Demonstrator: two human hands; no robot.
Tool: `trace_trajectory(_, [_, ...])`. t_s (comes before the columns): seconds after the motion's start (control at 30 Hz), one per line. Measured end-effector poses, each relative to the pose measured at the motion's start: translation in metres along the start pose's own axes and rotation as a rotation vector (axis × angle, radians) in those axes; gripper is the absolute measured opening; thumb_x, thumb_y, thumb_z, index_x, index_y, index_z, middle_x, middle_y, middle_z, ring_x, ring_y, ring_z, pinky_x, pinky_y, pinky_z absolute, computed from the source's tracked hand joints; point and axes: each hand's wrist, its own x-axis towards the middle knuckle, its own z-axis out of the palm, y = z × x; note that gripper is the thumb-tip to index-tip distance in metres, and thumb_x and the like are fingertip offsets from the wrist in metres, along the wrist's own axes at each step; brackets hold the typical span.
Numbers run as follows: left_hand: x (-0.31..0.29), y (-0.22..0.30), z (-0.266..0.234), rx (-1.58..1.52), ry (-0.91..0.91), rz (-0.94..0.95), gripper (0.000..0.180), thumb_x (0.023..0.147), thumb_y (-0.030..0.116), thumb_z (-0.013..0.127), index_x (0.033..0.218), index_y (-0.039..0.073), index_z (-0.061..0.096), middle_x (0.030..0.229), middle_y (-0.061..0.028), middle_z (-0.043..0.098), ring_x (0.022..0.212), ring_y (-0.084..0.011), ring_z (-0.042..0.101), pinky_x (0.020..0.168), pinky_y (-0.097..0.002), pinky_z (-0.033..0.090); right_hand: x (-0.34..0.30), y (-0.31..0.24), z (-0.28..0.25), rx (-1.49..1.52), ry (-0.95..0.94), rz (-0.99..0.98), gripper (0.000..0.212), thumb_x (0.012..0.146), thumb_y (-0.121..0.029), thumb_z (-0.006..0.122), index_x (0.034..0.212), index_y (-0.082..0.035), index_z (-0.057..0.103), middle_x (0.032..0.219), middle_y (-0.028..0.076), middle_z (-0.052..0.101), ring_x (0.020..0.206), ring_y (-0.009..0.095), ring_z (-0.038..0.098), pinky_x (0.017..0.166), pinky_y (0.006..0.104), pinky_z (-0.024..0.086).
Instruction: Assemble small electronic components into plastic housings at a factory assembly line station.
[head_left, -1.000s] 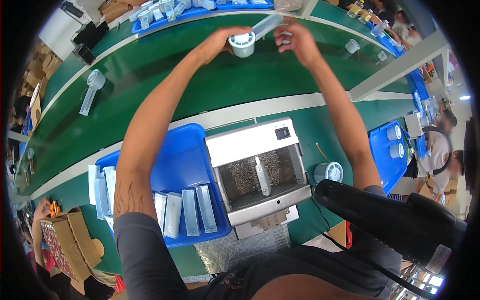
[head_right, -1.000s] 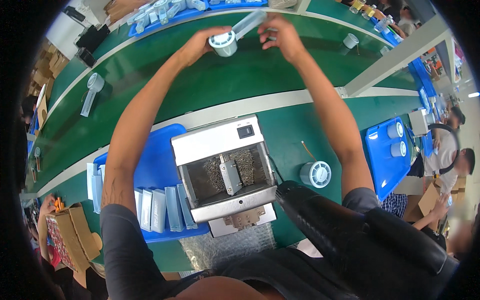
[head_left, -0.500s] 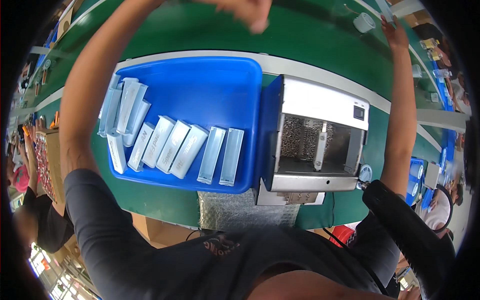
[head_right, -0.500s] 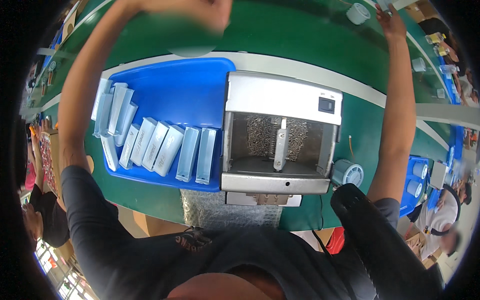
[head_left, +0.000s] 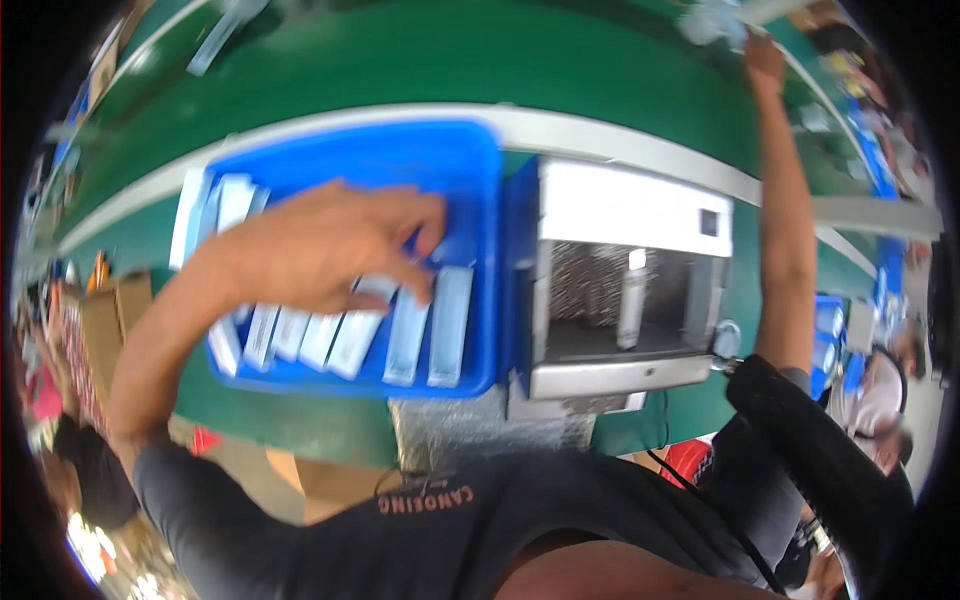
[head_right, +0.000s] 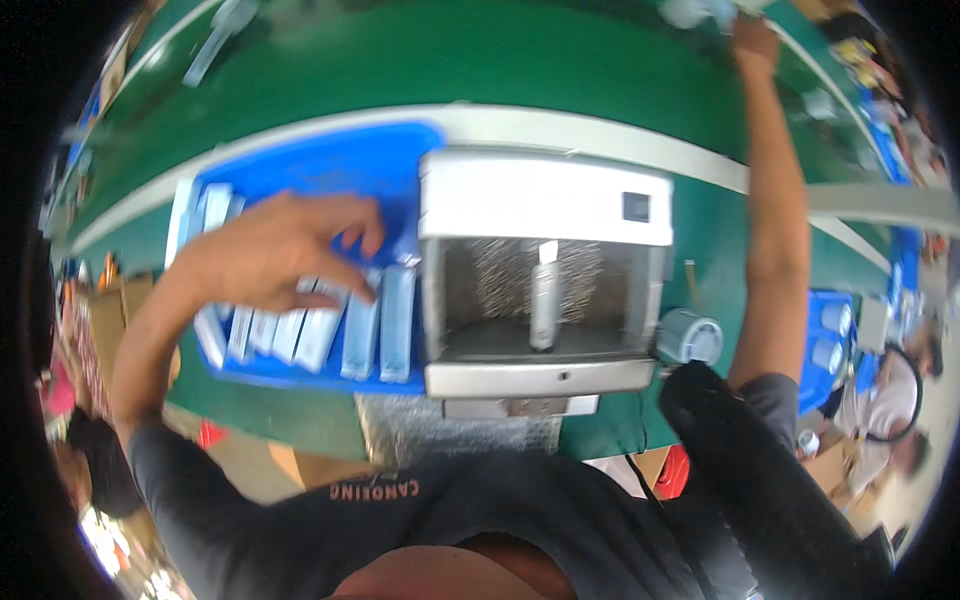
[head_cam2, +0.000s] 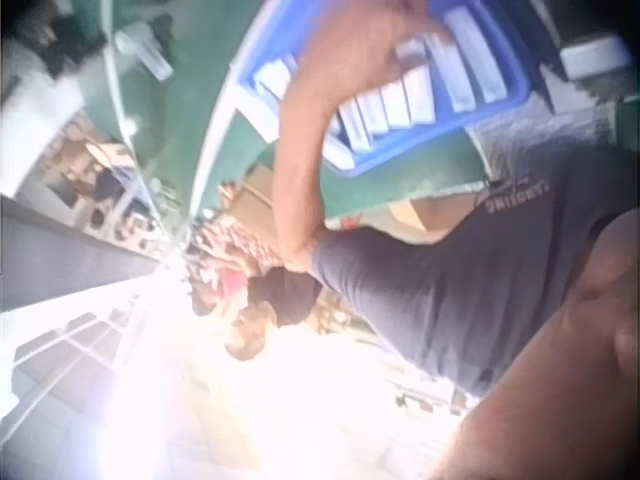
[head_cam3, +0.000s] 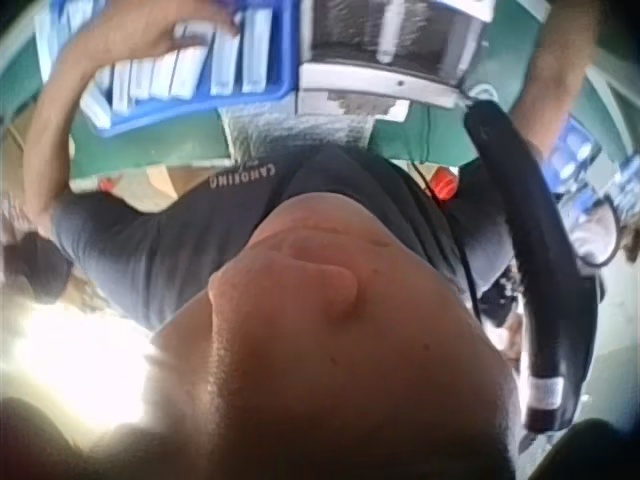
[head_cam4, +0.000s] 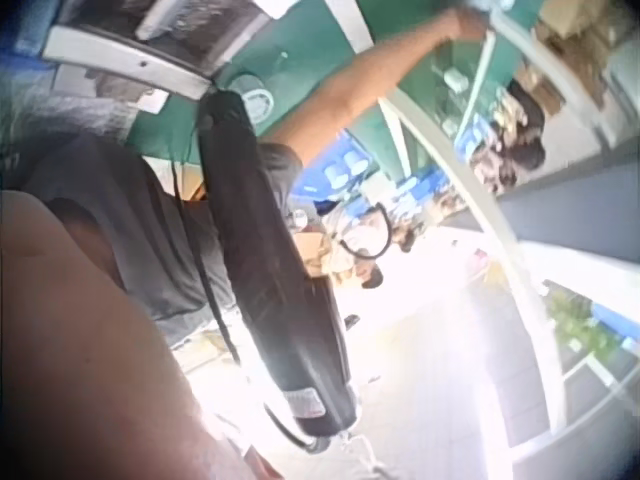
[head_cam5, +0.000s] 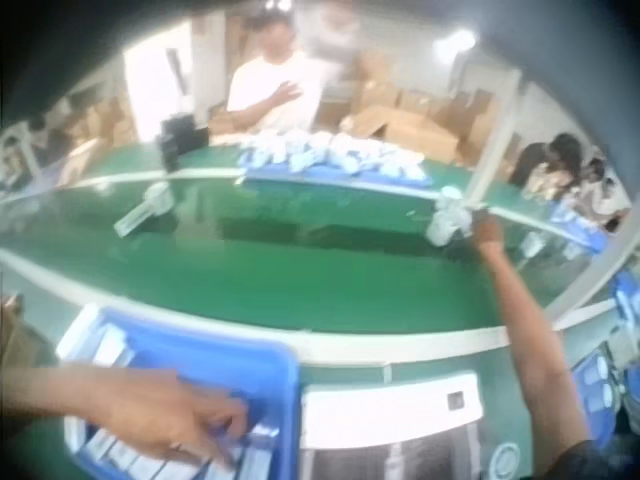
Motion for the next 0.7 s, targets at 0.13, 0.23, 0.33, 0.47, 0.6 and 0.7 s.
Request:
trace_trajectory(0.13, [0.021, 0.0, 0.003, -0.033, -0.017, 0.114, 0.019, 0.068, 0.009, 0.081, 0.085, 0.015, 0.075, 0.102, -0.0044, 0.055, 0.101, -0.0259, 0.059, 0.077, -0.0385, 0.052, 0.022, 0.021, -0.037, 0.664, 0.03, 0.494, 0.026, 0.09, -0.021, 0.062, 0.112, -0.008, 0.067, 0.116, 0.019, 0.064, 0.101, 0.039, 0.065, 0.085, 0.0454, 0.054])
trace_trajectory(0.23, [-0.01, 0.012, 0.007, -0.088, -0.064, -0.065, 0.016, 0.071, 0.01, 0.081, 0.084, 0.014, 0.074, 0.104, -0.0063, 0.057, 0.1, -0.0272, 0.06, 0.079, -0.0385, 0.051, 0.063, -0.103, -0.167, 1.171, 0.023, 0.439, 0.034, 0.088, -0.029, 0.069, 0.116, -0.009, 0.066, 0.12, 0.018, 0.065, 0.102, 0.033, 0.067, 0.086, 0.0435, 0.055])
trace_trajectory(0.33, [-0.002, 0.015, -0.019, -0.1, 0.025, -0.014, 0.015, 0.076, 0.007, 0.078, 0.088, 0.012, 0.07, 0.113, -0.0105, 0.058, 0.107, -0.0303, 0.06, 0.084, -0.038, 0.051, 0.06, -0.06, -0.166, 1.06, -0.262, 0.311, 0.048, 0.097, -0.041, 0.055, 0.136, -0.014, 0.058, 0.138, 0.014, 0.059, 0.126, 0.037, 0.054, 0.103, 0.0424, 0.045])
trace_trajectory(0.47, [0.0, -0.004, -0.068, -0.324, 0.211, -0.098, 0.017, 0.09, 0.006, 0.068, 0.105, 0.005, 0.059, 0.11, -0.01, 0.057, 0.105, -0.0232, 0.061, 0.084, -0.0347, 0.053, 0.049, -0.057, -0.162, 1.023, -0.388, 0.111, 0.042, 0.097, -0.039, 0.056, 0.133, -0.016, 0.06, 0.127, 0.016, 0.059, 0.119, 0.035, 0.057, 0.101, 0.0421, 0.045])
trace_trajectory(0.6, [0.034, -0.039, -0.096, -0.463, 0.571, -0.224, 0.021, 0.097, 0.02, 0.064, 0.109, 0.004, 0.058, 0.091, -0.003, 0.056, 0.075, -0.0098, 0.058, 0.06, -0.0228, 0.05, 0.043, -0.072, -0.17, 1.002, -0.283, 0.178, 0.025, 0.089, -0.032, 0.064, 0.111, -0.022, 0.068, 0.111, 0.018, 0.058, 0.111, 0.037, 0.059, 0.093, 0.0444, 0.048])
trace_trajectory(0.7, [0.074, -0.081, -0.107, -0.366, 0.784, -0.22, 0.033, 0.093, 0.029, 0.071, 0.112, 0.005, 0.061, 0.083, -0.0003, 0.057, 0.064, -0.0068, 0.052, 0.054, -0.0226, 0.041, 0.04, -0.086, -0.198, 1.009, -0.226, 0.296, 0.021, 0.086, -0.03, 0.066, 0.105, -0.021, 0.068, 0.112, 0.018, 0.056, 0.108, 0.037, 0.06, 0.094, 0.0443, 0.05])
